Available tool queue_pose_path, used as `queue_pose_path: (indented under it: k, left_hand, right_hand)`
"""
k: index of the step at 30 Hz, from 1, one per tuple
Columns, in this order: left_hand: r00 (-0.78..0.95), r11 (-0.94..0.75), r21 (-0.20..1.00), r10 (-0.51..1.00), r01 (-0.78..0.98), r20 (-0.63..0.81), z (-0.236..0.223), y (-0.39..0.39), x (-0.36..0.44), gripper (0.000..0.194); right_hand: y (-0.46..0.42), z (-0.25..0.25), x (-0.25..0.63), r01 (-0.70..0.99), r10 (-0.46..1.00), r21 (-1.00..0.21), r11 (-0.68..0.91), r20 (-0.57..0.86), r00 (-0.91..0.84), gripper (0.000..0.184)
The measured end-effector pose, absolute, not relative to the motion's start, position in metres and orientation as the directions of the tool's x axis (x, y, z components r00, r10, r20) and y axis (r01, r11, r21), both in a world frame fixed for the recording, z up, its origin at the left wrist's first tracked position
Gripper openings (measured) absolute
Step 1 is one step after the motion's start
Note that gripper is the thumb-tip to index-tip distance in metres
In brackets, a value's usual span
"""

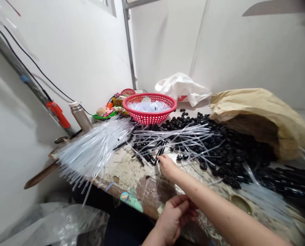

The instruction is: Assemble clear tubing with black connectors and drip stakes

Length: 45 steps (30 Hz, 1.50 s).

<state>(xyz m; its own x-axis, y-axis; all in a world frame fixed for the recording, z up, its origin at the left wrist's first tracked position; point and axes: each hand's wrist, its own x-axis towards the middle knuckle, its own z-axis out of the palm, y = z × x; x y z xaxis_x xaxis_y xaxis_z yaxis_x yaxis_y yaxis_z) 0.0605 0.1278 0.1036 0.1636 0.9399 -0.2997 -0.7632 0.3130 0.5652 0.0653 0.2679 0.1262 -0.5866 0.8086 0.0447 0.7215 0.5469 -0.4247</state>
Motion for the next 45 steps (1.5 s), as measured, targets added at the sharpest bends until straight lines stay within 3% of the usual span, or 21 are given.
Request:
queue_pose_path:
  k: [3, 8, 17, 21, 25, 31, 36, 41, 45]
  left_hand:
    - [0.194, 0.331, 0.563, 0.937, -0.758, -0.29, 0.104, 0.127, 0.06, 0.018]
    - [0.24, 0.343, 0.518, 0.936, -0.783, -0.258, 0.096, 0.128, 0.059, 0.022]
    - [0.256, 0.362, 0.503, 0.928, -0.785, -0.27, 0.096, 0.129, 0.056, 0.022]
    - [0.251, 0.372, 0.514, 0.923, -0.773, -0.291, 0.1, 0.131, 0.054, 0.022]
    - [0.251, 0.38, 0.512, 0.919, -0.77, -0.304, 0.102, 0.133, 0.055, 0.025]
    - [0.241, 0.379, 0.516, 0.918, -0.768, -0.316, 0.096, 0.135, 0.057, 0.027]
    - [0.22, 0.371, 0.511, 0.917, -0.776, -0.331, 0.092, 0.137, 0.058, 0.031]
    - [0.227, 0.378, 0.513, 0.915, -0.771, -0.333, 0.095, 0.137, 0.059, 0.029]
    - [0.244, 0.392, 0.513, 0.911, -0.763, -0.333, 0.094, 0.136, 0.057, 0.027]
  right_hand:
    - [0.281, 0.116, 0.048, 0.747, 0.814, -0.369, 0.552, 0.047, -0.579, 0.036]
    - [0.287, 0.113, 0.061, 0.69, 0.742, -0.328, 0.645, 0.053, -0.668, 0.028]
    - [0.257, 0.14, 0.122, 0.619, 0.69, -0.395, 0.679, 0.055, -0.722, 0.022]
    - [0.27, 0.149, 0.151, 0.723, 0.792, -0.372, 0.581, 0.056, -0.608, 0.022]
    - [0.306, 0.15, 0.172, 0.879, 0.918, -0.271, 0.392, 0.055, -0.393, 0.023]
    - [0.335, 0.145, 0.164, 0.961, 0.973, -0.159, 0.225, -0.002, -0.229, 0.024]
    - [0.342, 0.152, 0.161, 0.956, 0.96, -0.144, 0.255, -0.078, -0.268, 0.023]
    - [0.34, 0.162, 0.142, 0.938, 0.944, -0.101, 0.331, 0.024, -0.33, 0.03]
    - [0.34, 0.16, 0.117, 0.909, 0.913, -0.088, 0.406, 0.019, -0.406, 0.028]
